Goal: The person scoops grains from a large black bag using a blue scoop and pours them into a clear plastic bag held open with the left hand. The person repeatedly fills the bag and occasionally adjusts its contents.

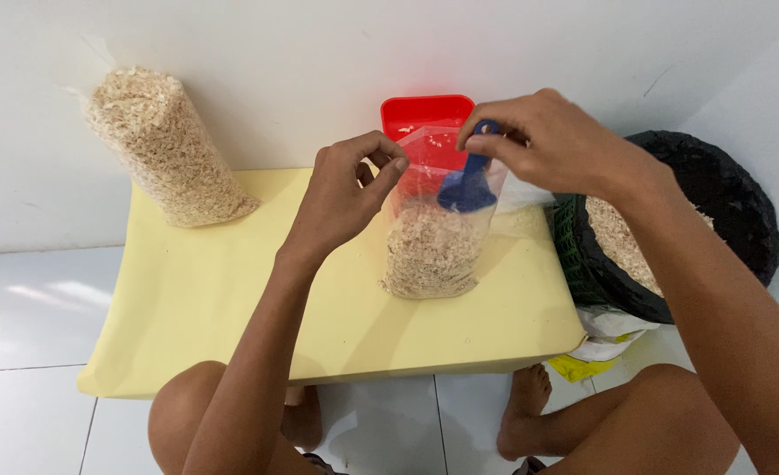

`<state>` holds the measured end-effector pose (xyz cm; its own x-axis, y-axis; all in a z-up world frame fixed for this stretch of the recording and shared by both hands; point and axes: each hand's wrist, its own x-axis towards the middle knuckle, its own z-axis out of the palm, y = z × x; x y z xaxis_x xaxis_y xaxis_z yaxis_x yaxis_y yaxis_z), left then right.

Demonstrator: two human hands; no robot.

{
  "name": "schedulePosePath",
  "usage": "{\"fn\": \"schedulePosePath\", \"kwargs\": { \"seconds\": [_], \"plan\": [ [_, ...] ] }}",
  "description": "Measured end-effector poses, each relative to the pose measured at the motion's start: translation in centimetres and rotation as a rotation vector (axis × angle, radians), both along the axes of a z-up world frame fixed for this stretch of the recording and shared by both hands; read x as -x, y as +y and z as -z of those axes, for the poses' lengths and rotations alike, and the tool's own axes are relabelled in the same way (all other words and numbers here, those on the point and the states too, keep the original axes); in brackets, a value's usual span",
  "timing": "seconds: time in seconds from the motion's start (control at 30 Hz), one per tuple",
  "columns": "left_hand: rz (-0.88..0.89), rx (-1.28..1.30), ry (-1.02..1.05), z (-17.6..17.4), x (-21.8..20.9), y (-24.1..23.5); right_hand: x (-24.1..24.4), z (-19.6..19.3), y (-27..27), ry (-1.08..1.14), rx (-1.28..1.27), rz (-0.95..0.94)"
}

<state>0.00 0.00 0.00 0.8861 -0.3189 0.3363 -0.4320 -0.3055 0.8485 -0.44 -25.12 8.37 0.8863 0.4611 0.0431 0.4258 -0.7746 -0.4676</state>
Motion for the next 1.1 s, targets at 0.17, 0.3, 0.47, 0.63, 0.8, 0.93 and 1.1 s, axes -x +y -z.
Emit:
{"fn": "schedulePosePath", "kwargs": {
  "seconds": [0.17, 0.3, 0.47, 0.63, 0.8, 0.93, 1.1],
  "plan": [
    [-0.025, 0.033, -0.091, -0.8, 0.9, -0.3, 0.4, -0.3, -0.7, -0.063, -0.037, 0.015],
    [0.010, 0.101, -0.006, -0.8, 0.9, -0.5, 0.1, 0.8, -2.5, -0.161, -0.157, -0.030],
    [0.032, 0.125, -0.001, -0.8, 0.6, -1.0, 1.0, 0.4, -2.6, -0.083, -0.231, 0.012],
    [0.031, 0.117, 0.030, -0.9, 0.6, -1.4, 0.7, 1.1, -2.8, -0.258, -0.224, 0.018],
    [0.057, 0.144, 0.037, -0.5, 0.3, -1.0, 0.2, 1.1, -6.5, -0.273, -0.450, -0.006],
    [0.044, 0.102, 0.021, -0.3, -0.3, 0.1, 1.7, 3.1, -13.5, -0.520, -0.619, 0.207],
    [0.002, 0.042, 0.076, 0.6, -0.4, 3.0, 1.9, 12.2, -24.9, -0.579, -0.537, 0.580]
  ]
}}
